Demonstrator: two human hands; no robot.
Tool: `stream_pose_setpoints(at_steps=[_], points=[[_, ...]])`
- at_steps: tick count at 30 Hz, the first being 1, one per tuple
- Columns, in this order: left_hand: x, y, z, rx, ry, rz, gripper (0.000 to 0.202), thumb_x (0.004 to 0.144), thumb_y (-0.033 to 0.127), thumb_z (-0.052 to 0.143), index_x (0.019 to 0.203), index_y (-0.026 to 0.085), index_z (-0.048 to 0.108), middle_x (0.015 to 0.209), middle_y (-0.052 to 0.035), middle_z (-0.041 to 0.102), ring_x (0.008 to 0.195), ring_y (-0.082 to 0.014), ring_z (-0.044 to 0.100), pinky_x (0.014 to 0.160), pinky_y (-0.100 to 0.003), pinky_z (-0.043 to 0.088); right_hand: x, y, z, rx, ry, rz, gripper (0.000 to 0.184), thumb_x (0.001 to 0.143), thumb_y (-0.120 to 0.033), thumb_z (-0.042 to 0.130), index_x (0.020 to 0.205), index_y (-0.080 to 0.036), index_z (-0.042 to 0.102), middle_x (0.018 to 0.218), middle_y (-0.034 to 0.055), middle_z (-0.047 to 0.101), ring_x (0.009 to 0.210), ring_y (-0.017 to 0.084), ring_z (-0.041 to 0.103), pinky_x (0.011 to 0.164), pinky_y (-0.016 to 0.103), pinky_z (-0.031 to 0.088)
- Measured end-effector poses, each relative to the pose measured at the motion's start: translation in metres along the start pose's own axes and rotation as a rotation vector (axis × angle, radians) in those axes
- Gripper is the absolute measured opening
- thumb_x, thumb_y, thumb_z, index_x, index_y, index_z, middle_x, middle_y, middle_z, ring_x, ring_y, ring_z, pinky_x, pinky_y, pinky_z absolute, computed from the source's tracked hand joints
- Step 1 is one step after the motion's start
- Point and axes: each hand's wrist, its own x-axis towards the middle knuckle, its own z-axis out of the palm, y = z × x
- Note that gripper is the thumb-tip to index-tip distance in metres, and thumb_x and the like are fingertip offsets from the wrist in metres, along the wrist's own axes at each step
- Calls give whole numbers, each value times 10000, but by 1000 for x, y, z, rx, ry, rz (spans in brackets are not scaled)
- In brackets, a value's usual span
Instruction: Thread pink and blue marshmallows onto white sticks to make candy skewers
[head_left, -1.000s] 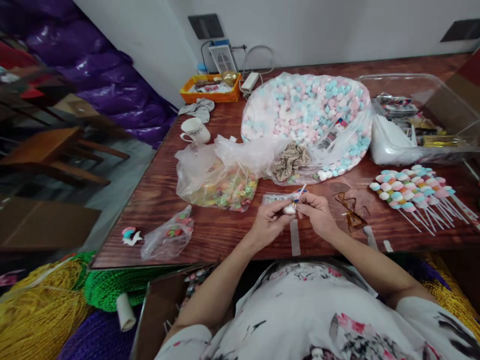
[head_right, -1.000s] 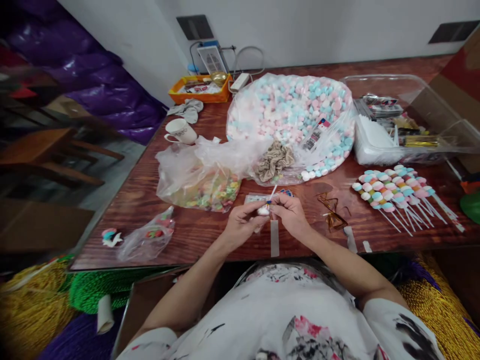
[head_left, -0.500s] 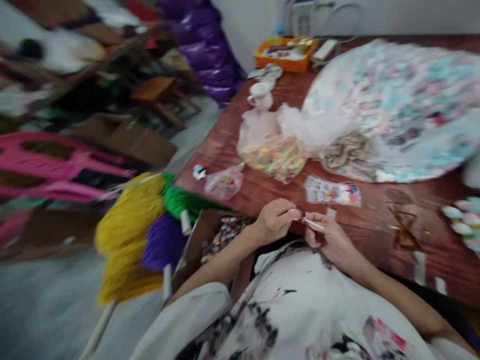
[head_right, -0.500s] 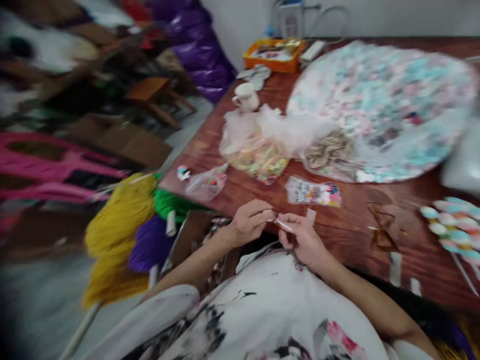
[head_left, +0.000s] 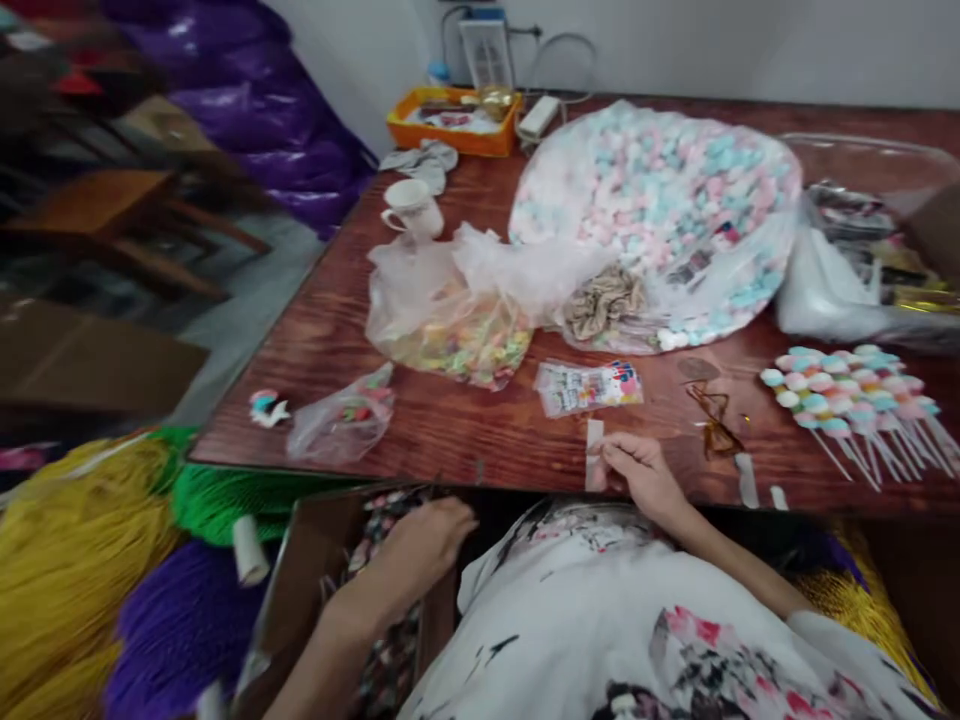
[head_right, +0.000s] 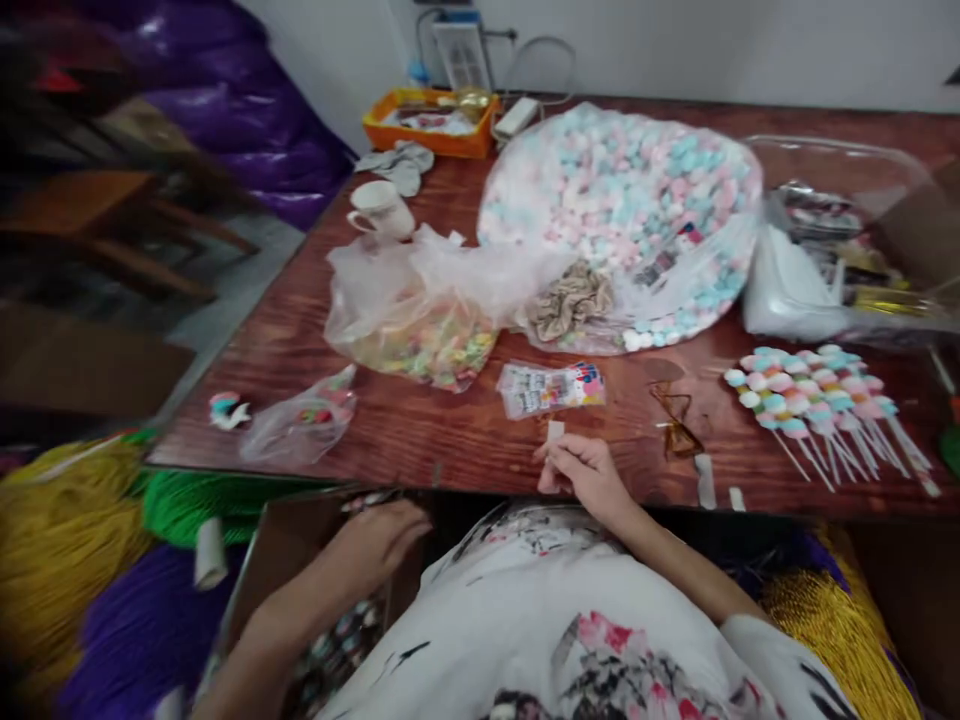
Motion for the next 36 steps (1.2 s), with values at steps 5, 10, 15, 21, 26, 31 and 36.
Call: stream_pose_setpoints(at_steps=[5,10,15,21,26,31,36], points=[[89,88,-47,11,586,588,190,930,220,447,943,189,635,947,-77,649,908,-196,590,844,-321,489,-23,-9,-18,-720,41,-428,310,930,-282,486,1207,-240,621,946,82,709,848,198,636,792,371,500],[163,133,-68,260,711,579,141,816,127,551,934,125,630,978,-156,618,918,-274,572,750,-368,495,-54,8,-46,-1014,204,-480,296,915,-232,504,1184,-226,624,893,94,707,795,205,636,741,358,509],[179,141,-59,465,707,565,275,814,-2,380,865,75,639,833,-160,609,804,-279,585,624,-336,445,-82,22,-74,-990,428,-396,246,896,-221,519,1078,-265,678,885,74,717,773,210,655,737,389,518],[184,121,-63,504,775,547,237,869,109,425,855,140,660,826,-110,651,795,-244,603,641,-311,417,-108,22,-106,-979,809,-390,257,864,-230,549,1035,-369,679,945,39,727,832,261,661,791,436,515],[184,117,-61,413,894,541,312,934,294,433,760,158,653,755,-93,645,764,-228,592,655,-309,401,-123,-6,-169,-1021,1262,-334,288,888,-299,491,1105,-243,672,1127,133,649,1077,315,567,977,478,403],[180,133,-56,417,875,455,248,905,200,429,851,163,669,839,-109,649,812,-240,587,669,-316,396,-115,-42,-227,-1381,1294,58,364,910,-364,449,1149,-195,664,1121,133,666,1029,270,580,836,359,424],[187,131,-63,224,879,459,275,896,237,438,751,167,661,822,-104,654,824,-241,590,718,-336,435,-92,-57,-244,-1552,1130,227,274,883,-301,476,888,-178,720,883,114,710,803,205,603,661,291,347]])
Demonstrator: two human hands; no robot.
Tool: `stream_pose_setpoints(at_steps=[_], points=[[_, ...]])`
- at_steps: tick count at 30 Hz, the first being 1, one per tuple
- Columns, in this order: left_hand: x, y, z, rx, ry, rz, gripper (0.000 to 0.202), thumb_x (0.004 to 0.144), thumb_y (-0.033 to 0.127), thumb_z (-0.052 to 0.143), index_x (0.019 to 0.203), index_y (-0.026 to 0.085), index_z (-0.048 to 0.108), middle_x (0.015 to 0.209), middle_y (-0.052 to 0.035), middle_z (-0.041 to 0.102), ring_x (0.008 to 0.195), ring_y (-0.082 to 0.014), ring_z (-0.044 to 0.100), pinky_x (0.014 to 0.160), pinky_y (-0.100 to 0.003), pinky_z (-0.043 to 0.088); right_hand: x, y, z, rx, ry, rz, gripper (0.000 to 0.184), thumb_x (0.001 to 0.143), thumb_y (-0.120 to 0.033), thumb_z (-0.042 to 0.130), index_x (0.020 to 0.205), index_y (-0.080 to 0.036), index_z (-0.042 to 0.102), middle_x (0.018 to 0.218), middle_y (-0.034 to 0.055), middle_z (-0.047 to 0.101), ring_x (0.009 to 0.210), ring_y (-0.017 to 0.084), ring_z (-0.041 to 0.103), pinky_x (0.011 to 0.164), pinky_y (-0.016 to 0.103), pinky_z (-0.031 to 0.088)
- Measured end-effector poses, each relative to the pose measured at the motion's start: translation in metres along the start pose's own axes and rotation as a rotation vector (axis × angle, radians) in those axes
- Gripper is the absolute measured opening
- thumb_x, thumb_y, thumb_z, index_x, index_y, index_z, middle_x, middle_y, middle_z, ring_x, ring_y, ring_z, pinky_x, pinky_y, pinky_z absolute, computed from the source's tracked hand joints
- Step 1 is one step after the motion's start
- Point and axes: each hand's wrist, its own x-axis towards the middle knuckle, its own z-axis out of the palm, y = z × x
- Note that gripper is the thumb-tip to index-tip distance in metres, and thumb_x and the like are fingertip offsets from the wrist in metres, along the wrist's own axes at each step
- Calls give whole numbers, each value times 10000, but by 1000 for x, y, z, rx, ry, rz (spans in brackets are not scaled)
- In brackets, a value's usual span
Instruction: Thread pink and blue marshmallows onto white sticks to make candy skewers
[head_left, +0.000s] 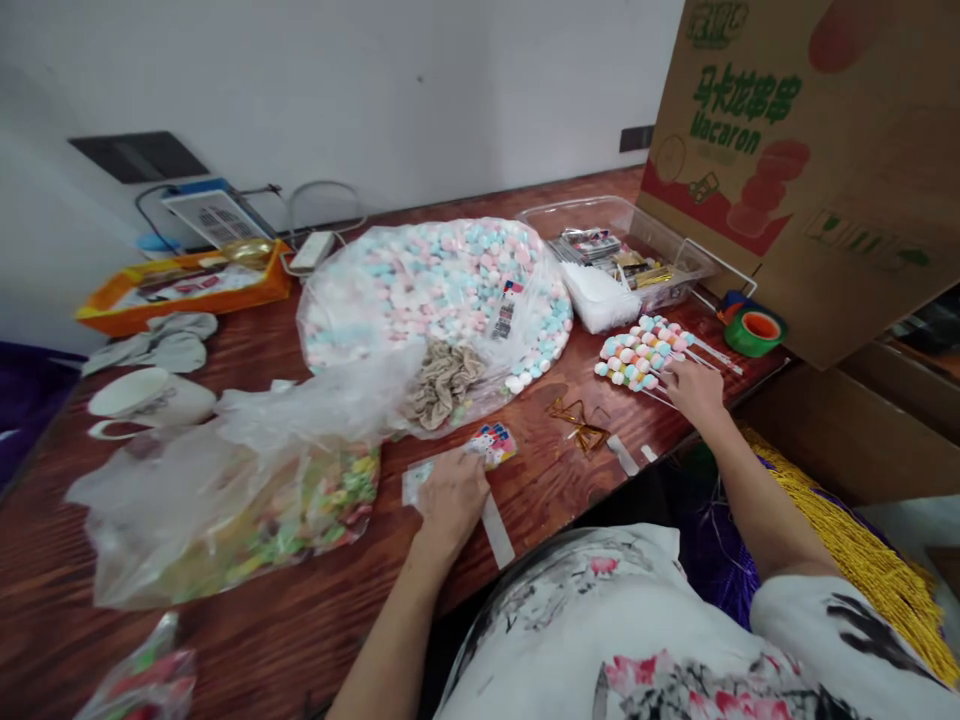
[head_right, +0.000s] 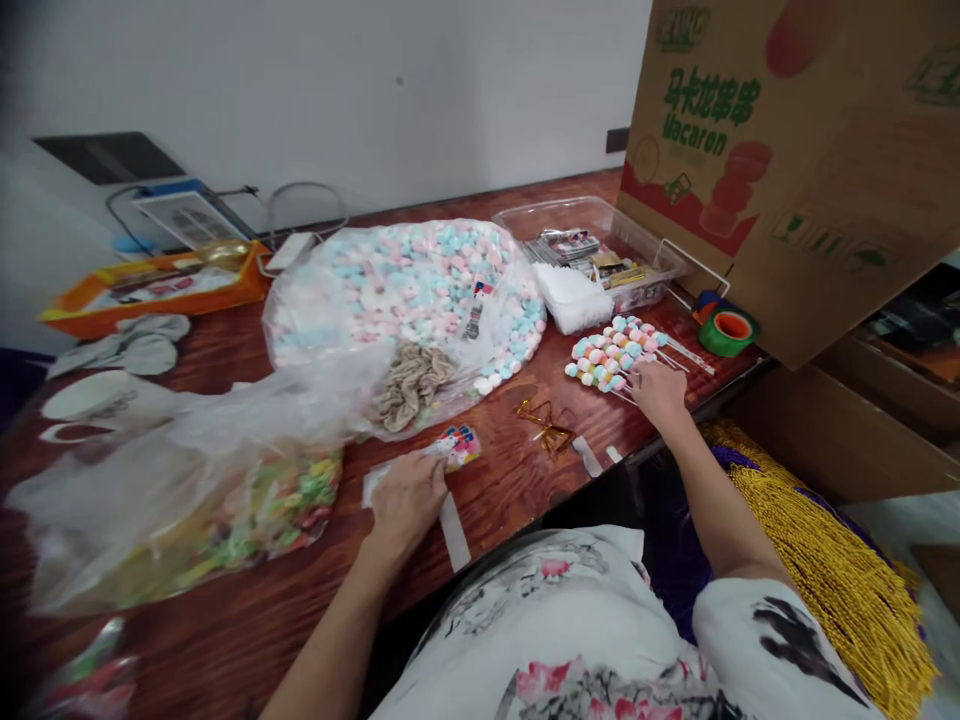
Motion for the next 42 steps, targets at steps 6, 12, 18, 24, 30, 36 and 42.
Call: stream_pose_setpoints(at_steps=[6,12,18,24,30,36,42], points=[[-5,-10,2,-141,57,-19,200,884,258,490,792,187,653,867,-83,663,873,-237,586,782,-347,462,0,-5,-2,-49,4,-78,231,847,-257,509,777,-166,710,911,129,699,874,218,585,695,335,317],[-17,0,-1,-69,-68,25,167,866,163,507,906,173,669,964,-104,662,925,-252,582,776,-351,477,3,0,-5,21,75,-77,255,858,-284,491,829,-198,729,785,109,724,706,235,618,623,341,380],[-15,-12,-1,-131,-46,28,227,874,149,474,813,165,692,869,-108,682,883,-254,603,782,-361,494,16,-26,-47,272,202,-231,334,873,-369,496,1027,-183,726,953,91,755,771,222,677,687,310,461],[-6,-30,3,-475,49,-52,231,890,297,520,843,195,721,878,-52,737,865,-201,664,820,-326,519,36,-75,-74,-61,-78,-438,249,877,-236,481,878,-170,721,868,90,747,773,187,656,650,273,356],[-4,-34,0,-635,56,-68,214,875,317,573,848,190,743,835,-50,747,788,-177,679,755,-297,528,44,-94,-78,-160,-167,-585,165,832,-212,556,819,-148,708,834,122,730,743,214,640,622,295,332],[-7,-36,5,-735,97,-89,117,842,239,639,849,192,746,822,-45,746,765,-161,679,710,-281,528,26,-111,-96,453,-21,-774,166,881,-246,543,831,-197,693,786,51,728,713,179,668,669,297,474],[-10,-35,10,-776,134,-101,102,834,254,668,818,191,746,785,-45,737,724,-158,674,669,-275,523,-4,-144,-67,703,31,-840,150,837,-107,553,845,-217,654,764,18,712,678,154,655,618,280,499]])
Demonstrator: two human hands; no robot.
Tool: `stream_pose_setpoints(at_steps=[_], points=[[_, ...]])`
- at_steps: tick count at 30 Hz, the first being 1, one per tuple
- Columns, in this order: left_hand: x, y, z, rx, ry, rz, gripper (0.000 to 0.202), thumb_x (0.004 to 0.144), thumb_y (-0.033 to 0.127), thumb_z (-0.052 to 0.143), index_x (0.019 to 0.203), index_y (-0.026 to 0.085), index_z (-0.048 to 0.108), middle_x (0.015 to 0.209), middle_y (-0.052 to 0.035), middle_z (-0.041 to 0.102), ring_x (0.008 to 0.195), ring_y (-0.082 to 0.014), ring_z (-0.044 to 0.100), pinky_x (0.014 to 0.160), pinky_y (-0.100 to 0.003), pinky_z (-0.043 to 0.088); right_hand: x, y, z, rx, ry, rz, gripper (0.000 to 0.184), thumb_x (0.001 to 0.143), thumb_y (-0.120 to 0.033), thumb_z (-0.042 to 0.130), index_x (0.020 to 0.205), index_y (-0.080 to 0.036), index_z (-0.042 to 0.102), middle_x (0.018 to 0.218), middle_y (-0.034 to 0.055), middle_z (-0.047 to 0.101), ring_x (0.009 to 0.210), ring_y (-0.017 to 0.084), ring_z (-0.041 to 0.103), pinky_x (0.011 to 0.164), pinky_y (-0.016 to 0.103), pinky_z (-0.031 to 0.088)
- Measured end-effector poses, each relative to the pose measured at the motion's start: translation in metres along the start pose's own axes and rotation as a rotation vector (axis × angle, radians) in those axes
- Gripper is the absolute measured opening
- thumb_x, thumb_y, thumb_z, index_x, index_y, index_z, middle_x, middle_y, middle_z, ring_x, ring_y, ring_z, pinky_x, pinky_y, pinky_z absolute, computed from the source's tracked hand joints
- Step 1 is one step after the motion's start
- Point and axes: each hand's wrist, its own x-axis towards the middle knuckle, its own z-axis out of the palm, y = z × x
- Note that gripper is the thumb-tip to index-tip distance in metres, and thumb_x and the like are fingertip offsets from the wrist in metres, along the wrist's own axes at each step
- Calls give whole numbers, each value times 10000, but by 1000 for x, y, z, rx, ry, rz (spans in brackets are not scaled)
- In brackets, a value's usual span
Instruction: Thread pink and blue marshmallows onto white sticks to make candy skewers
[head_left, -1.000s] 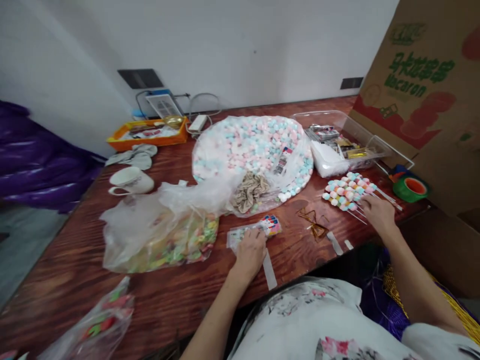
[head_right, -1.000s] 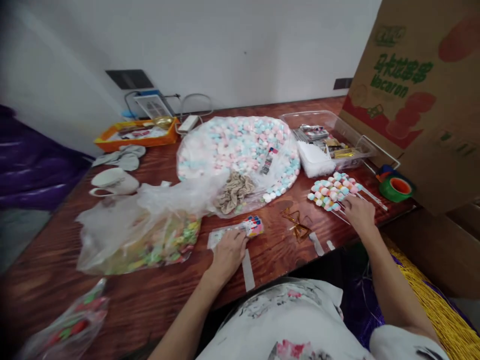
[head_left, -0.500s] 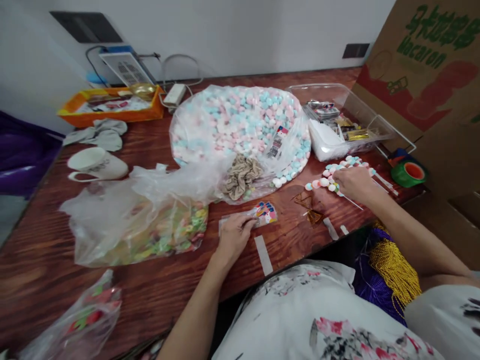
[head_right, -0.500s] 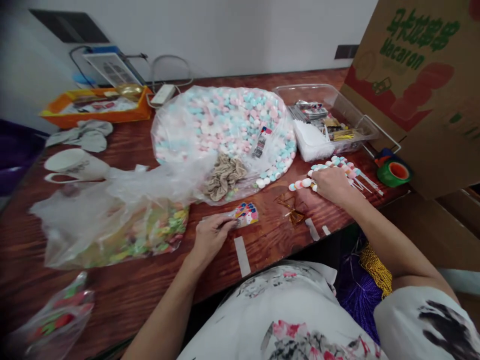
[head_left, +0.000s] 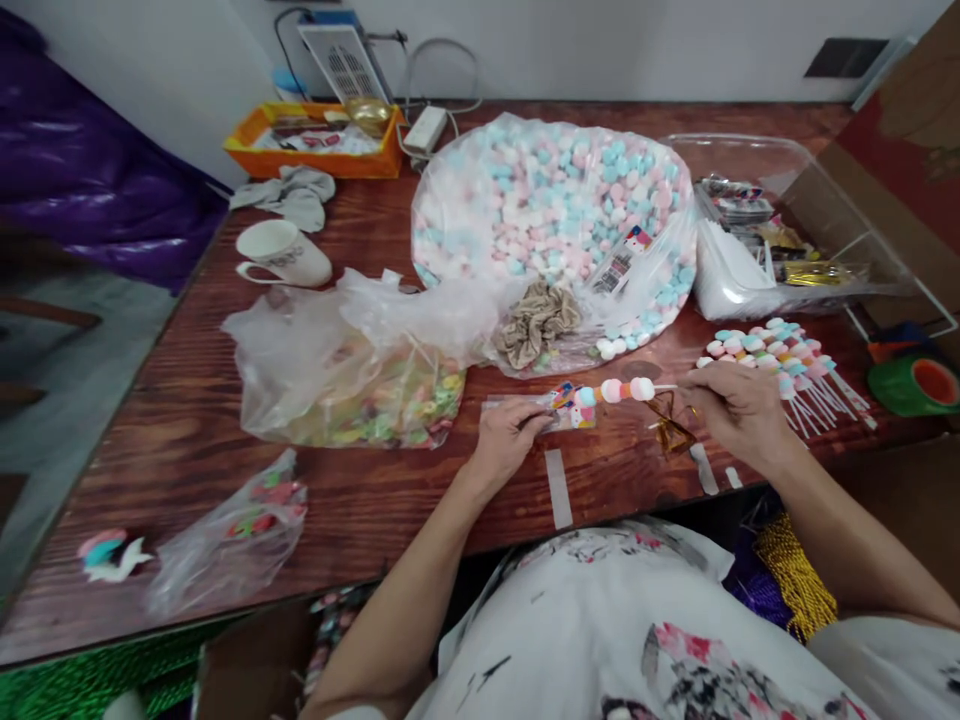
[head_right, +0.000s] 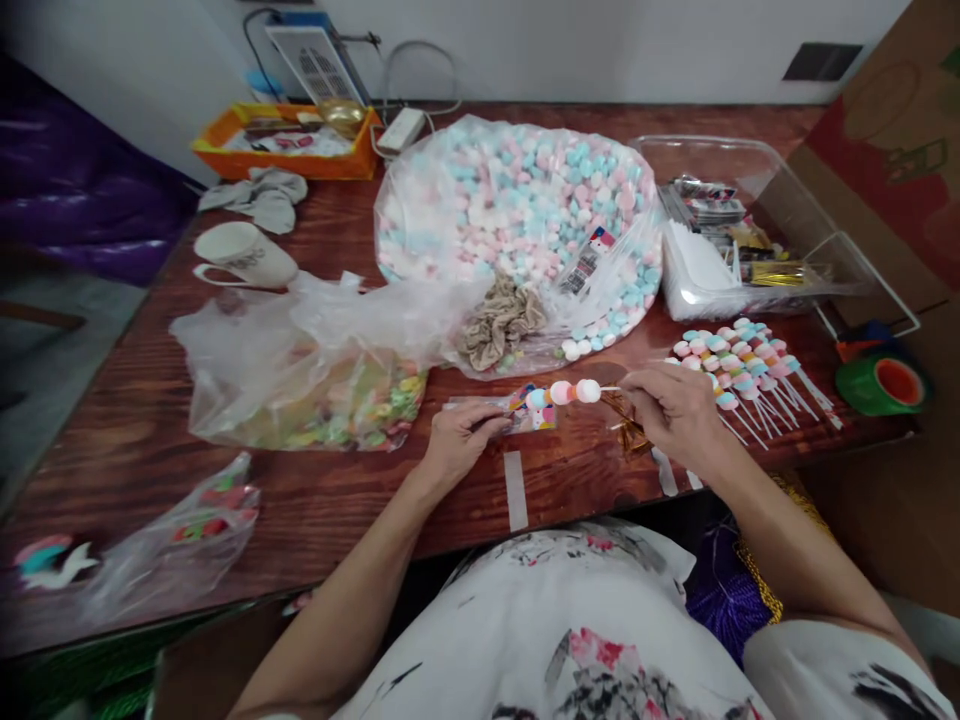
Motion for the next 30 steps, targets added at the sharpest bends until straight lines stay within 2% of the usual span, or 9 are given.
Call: stream_pose_setpoints(at_steps=[5,11,15,19,26,30], points=[[-1,0,1,-17,15,28,110,840,265,665,815,195,745,785,-40,738,720,-156,673,681,-281,527,-7,6,21,-39,8,-14,164,840,-106,542,891,-209,659,795,41,718,725,177,667,659,303,516],[-4,-5,3,-11,34,64,100,834,259,674,828,192,748,771,-41,724,716,-153,659,664,-276,522,-13,10,21,6,-92,5,148,849,-114,551,876,-209,661,813,32,718,722,161,655,654,285,495],[-5,-9,5,-21,38,125,87,839,240,669,832,198,745,783,-36,708,734,-146,648,665,-268,521,-14,18,21,139,-189,140,144,840,-124,551,805,-204,665,719,-1,690,627,132,621,595,257,464],[-6,-9,7,-29,6,200,90,845,232,662,836,202,746,785,-31,687,738,-134,634,666,-254,521,-14,28,22,180,-134,262,132,815,-135,561,781,-197,673,683,-2,692,592,140,623,547,255,454],[-7,-7,6,-51,5,175,96,847,247,662,870,218,751,821,-34,691,769,-141,643,687,-263,535,-20,24,21,142,-145,136,151,847,-124,554,851,-217,672,777,28,708,686,169,648,633,307,500],[-6,-7,9,-59,-4,187,93,842,240,668,874,206,749,825,-40,694,773,-143,645,694,-268,535,-29,23,29,134,-127,23,167,846,-110,566,919,-229,658,842,40,711,787,189,663,695,327,522]])
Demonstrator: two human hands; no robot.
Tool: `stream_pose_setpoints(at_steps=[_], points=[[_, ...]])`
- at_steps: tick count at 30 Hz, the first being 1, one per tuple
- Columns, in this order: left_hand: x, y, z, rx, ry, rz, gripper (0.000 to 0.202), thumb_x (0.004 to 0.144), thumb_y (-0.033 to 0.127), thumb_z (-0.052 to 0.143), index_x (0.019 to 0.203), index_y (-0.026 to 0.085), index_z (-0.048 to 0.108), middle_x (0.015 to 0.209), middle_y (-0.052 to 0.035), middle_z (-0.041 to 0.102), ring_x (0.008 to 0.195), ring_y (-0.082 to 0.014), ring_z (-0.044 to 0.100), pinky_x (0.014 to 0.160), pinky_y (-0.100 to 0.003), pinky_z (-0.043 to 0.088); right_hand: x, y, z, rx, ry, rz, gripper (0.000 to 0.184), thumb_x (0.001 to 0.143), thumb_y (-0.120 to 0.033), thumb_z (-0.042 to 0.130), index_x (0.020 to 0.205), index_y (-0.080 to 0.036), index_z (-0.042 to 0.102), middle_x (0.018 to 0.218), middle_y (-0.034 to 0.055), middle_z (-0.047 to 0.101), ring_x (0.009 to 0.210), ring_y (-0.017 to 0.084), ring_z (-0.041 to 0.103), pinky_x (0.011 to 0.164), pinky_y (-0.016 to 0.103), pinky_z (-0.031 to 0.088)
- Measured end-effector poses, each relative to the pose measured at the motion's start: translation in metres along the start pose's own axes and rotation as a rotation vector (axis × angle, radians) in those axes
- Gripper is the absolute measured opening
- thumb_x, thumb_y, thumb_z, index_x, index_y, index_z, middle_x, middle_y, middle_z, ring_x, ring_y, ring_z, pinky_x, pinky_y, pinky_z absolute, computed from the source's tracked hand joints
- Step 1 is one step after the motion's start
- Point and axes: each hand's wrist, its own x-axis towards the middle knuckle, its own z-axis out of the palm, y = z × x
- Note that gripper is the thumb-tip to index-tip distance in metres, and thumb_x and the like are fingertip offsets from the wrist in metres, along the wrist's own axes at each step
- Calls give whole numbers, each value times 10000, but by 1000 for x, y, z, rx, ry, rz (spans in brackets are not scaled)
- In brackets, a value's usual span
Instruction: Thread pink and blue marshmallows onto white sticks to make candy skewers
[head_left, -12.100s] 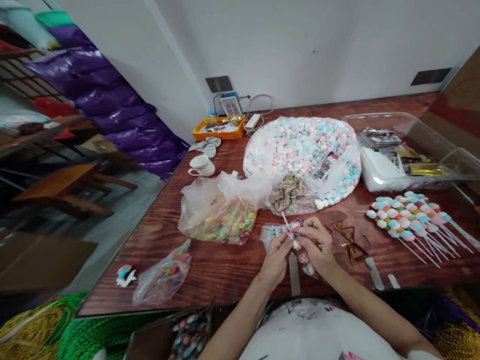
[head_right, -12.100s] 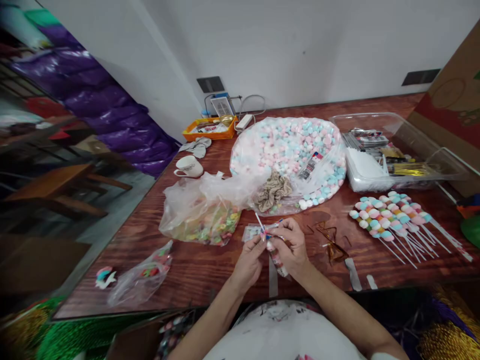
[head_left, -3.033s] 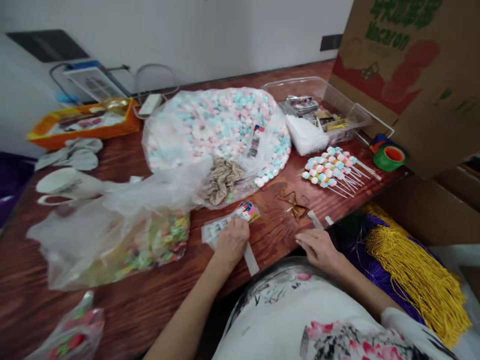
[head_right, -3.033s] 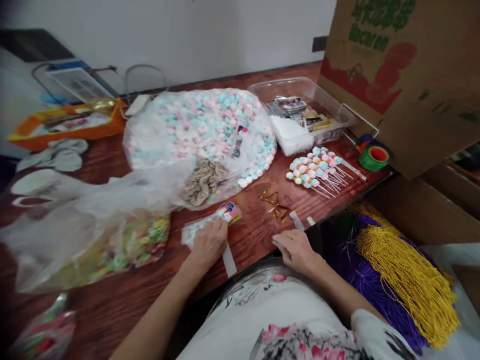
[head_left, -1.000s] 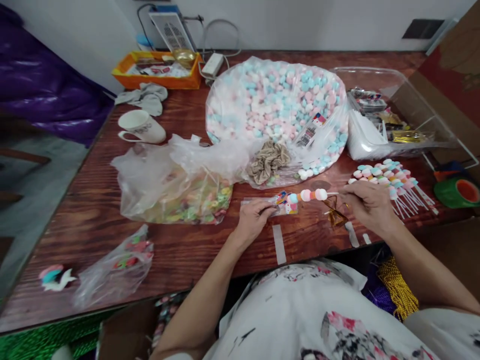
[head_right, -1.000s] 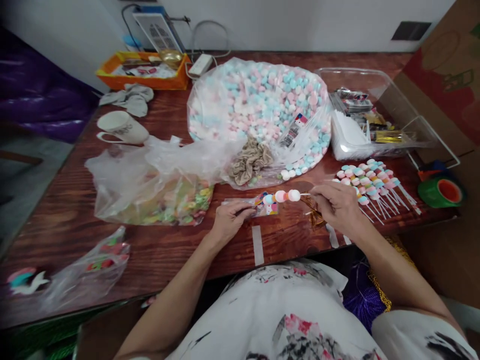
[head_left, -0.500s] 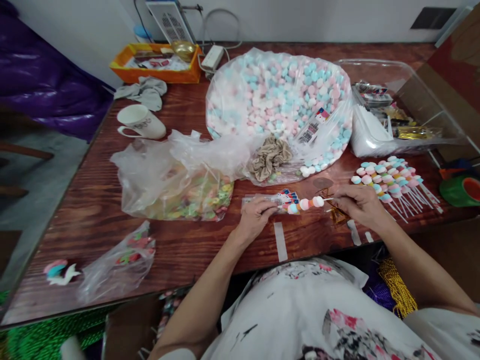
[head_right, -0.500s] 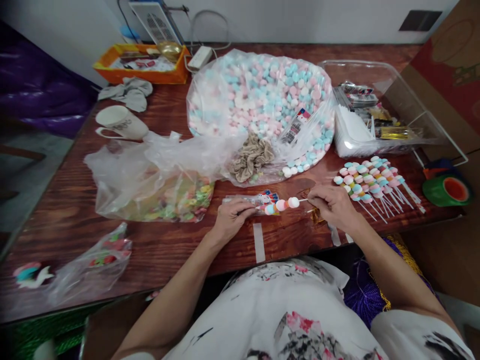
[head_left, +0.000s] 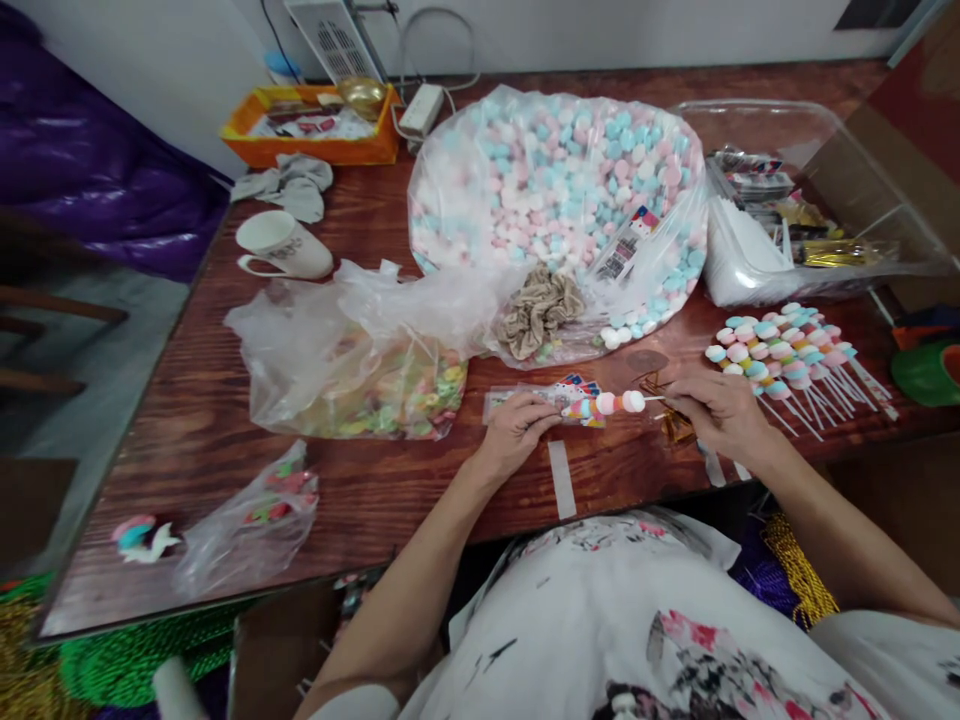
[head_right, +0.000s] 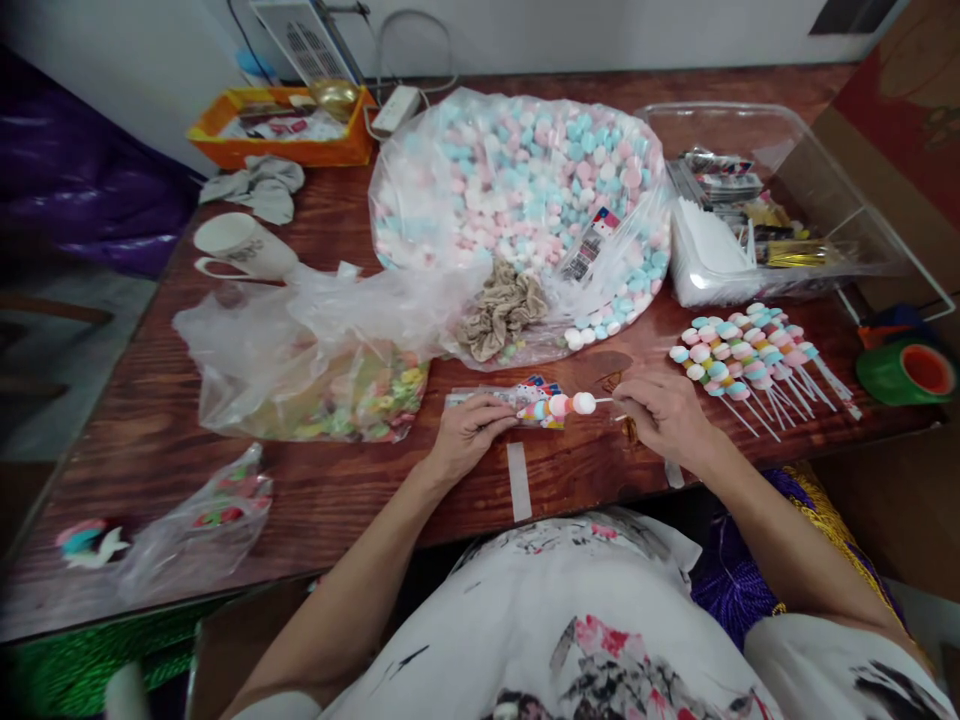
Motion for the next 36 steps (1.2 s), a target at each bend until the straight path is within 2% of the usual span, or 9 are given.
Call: stream_pose_setpoints(at_steps=[3,8,16,21,28,33,36], points=[[1,0,3,-6,-7,26,92,849,235,659,878,210,743,836,-36,695,786,-139,645,713,-272,532,-3,-1,12,-35,1,-66,179,845,-100,555,943,-222,644,819,40,703,759,183,651,678,319,515],[-1,1,4,-25,20,22,92,857,219,646,869,195,734,828,-41,690,773,-133,647,699,-262,535,-2,-6,25,-16,25,-63,154,848,-92,527,891,-194,635,738,34,672,678,161,624,619,284,483],[-3,2,3,-61,27,9,94,857,214,642,852,189,732,832,-54,687,784,-144,650,713,-283,547,-14,-1,17,-48,91,19,179,846,-99,538,943,-212,637,817,38,709,729,172,662,672,296,516],[-2,5,3,-53,18,49,79,849,218,652,826,197,725,838,-47,687,807,-147,653,727,-291,551,-14,-5,19,-33,13,-9,143,851,-110,545,904,-208,635,772,28,696,688,157,638,638,279,492],[-4,4,2,-72,14,63,62,839,182,659,843,186,720,870,-63,686,835,-153,653,743,-304,554,-11,-11,21,-39,-26,-33,122,866,-113,526,886,-196,613,743,17,682,626,134,595,609,266,450],[-5,5,2,-86,18,53,66,844,177,650,839,186,716,868,-57,685,842,-150,654,755,-300,553,-16,-10,16,83,-80,77,109,879,-148,526,878,-203,620,695,0,662,582,120,584,573,252,441],[-5,4,3,-64,2,70,73,848,180,644,844,188,716,878,-59,685,851,-152,652,755,-301,549,-21,-10,17,6,-81,72,112,889,-167,530,920,-205,631,775,20,707,640,140,631,605,264,460]])
